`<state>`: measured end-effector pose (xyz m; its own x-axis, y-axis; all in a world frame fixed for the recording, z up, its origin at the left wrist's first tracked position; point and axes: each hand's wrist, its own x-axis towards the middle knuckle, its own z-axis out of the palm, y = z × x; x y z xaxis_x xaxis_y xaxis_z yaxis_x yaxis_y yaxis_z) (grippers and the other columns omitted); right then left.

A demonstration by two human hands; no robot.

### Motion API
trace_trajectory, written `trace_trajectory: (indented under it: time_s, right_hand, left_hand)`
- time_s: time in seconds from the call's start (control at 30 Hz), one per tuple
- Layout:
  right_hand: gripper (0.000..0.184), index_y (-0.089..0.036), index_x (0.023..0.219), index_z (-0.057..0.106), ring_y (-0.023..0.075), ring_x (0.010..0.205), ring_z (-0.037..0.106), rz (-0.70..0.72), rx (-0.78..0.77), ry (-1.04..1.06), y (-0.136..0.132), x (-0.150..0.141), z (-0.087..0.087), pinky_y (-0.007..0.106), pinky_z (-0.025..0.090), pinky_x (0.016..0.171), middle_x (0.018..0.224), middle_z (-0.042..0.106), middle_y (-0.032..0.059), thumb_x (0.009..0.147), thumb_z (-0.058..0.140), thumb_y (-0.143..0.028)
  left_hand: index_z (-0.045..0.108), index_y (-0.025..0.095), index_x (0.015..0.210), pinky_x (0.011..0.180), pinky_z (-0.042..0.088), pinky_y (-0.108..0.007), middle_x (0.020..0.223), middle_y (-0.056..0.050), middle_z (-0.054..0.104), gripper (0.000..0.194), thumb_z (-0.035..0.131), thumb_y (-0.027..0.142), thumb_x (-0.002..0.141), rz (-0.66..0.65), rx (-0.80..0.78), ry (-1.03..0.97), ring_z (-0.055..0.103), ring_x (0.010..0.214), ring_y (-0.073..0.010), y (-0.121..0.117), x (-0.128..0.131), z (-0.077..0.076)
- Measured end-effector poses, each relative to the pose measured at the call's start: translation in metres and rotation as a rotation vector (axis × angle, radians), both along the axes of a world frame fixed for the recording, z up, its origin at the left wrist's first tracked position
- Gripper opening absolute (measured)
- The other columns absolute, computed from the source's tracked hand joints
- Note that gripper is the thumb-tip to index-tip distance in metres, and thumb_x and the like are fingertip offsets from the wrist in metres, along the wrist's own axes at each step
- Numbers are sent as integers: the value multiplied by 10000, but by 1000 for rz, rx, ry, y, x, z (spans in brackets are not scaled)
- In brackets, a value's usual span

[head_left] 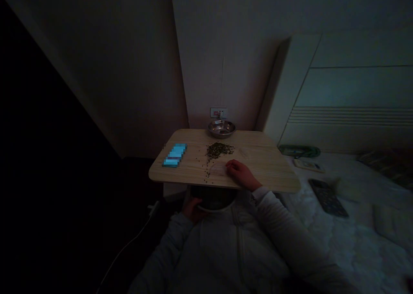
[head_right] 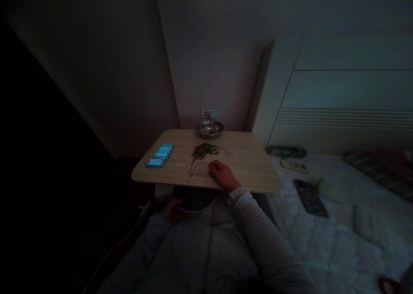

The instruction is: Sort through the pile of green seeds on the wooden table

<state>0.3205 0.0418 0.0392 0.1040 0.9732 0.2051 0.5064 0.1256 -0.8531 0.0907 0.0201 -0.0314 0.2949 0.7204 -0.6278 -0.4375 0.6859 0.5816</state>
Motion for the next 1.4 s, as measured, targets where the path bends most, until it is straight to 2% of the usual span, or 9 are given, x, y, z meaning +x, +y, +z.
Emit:
trace_trajectory:
  time_s: [0.3,0.43,0.6,0.7,0.9,1.07,1.23,1.4]
  right_hand:
    - [194,-180,818,602,150,659,530,20,5,20,1,1,-4,266,396,638,684,616,-3,728,509,-324]
    - [192,-183,818,602,147,642,517,21,-1,42,2,2,-4,263,392,622,675,610,-7,717,512,-320]
    - [199,-182,803,595,142,625,506,29,-7,78,0,1,-3,264,392,614,656,589,-13,708,507,-333]
    - [207,-184,792,588,141,609,495,21,-8,94,0,1,-2,266,386,607,627,569,-20,708,503,-353]
    - [218,-188,758,577,151,641,508,-5,18,86,1,2,-4,279,392,640,658,590,0,708,496,-385]
    - [217,-184,758,581,150,639,501,-14,2,92,2,2,-3,279,391,636,666,588,2,707,500,-379]
    - [231,-183,765,591,160,669,511,-19,12,95,0,1,-1,282,396,647,675,591,5,703,509,-390]
    - [238,-185,768,594,157,649,498,-17,8,105,0,1,-1,282,387,632,651,568,-4,700,513,-398]
  left_hand:
    - [643,159,882,927,520,-467,966,-118,744,241,644,83,653,6,-13,2,602,1159,-332,2,-1,-6]
    - [651,163,974,924,520,-464,976,-109,747,305,627,82,681,-6,6,-10,622,1130,-318,2,-1,-5]
    - [625,145,1028,909,533,-450,774,-65,735,292,568,70,752,49,-16,33,665,1046,-285,-1,2,5]
    - [608,141,1063,901,544,-432,729,-45,726,288,526,70,795,45,-30,17,686,998,-263,-3,4,11]
    - [610,150,1080,906,542,-450,842,-75,750,304,540,87,792,11,-23,7,669,1046,-278,-3,2,10]
    - [613,146,1089,911,537,-449,864,-86,752,318,558,95,779,14,-44,9,667,1050,-284,-1,1,7]
    - [609,122,1072,915,534,-444,794,-77,745,296,525,74,792,34,-49,-2,680,1019,-275,0,2,6]
    - [594,125,1124,922,529,-463,861,-93,755,332,522,88,802,30,-54,-11,671,1039,-283,0,3,5]
